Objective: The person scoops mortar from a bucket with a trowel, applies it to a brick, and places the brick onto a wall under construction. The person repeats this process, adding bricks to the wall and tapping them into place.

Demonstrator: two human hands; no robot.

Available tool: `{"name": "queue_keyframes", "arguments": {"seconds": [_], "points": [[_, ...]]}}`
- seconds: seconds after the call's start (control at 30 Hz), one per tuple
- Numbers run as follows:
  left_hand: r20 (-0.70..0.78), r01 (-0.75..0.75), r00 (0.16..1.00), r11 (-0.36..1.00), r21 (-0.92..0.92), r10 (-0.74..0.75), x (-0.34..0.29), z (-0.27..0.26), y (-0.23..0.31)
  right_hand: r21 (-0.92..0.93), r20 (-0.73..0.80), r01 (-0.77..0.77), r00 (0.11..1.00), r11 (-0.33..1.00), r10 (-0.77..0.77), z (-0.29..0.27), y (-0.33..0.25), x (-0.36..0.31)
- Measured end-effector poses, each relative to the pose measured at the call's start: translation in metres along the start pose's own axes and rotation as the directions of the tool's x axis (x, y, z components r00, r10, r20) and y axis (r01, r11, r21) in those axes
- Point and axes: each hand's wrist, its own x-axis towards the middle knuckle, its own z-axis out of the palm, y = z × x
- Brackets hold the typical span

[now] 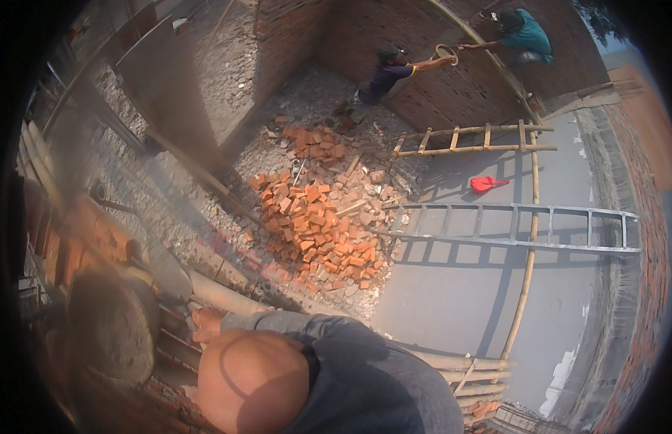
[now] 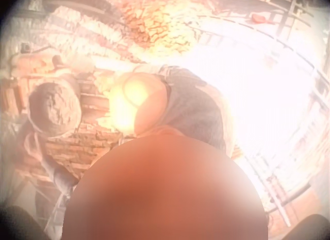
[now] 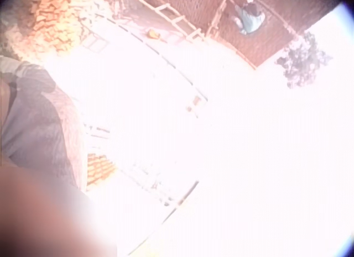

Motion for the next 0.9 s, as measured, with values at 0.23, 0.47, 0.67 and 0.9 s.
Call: {"name": "queue_keyframes", "arguments": {"seconds": [0.23,0.47,0.67,0.9], "points": [[0.03,-0.116,0.993,0.988,0.098,0.114,0.006,0.003,-0.002,-0.003,0.002,0.027,1.0,1.0,-0.027,-0.018,-0.008,-0.005],[-0.115,-0.104,0.985,0.974,0.201,0.129,0.032,-0.014,0.084,0.373,0.001,0.155,0.986,0.915,-0.168,-0.045,-0.021,-0.023],[-0.059,-0.537,0.843,0.843,-0.028,0.535,0.038,0.006,0.242,0.321,-0.169,0.563,0.825,0.762,-0.539,-0.093,-0.087,-0.024],[0.495,0.538,0.835,0.54,-0.647,-0.239,0.0,0.044,0.318,0.003,-0.263,0.935,0.343,0.355,-0.902,-0.107,-0.178,-0.009]]}}
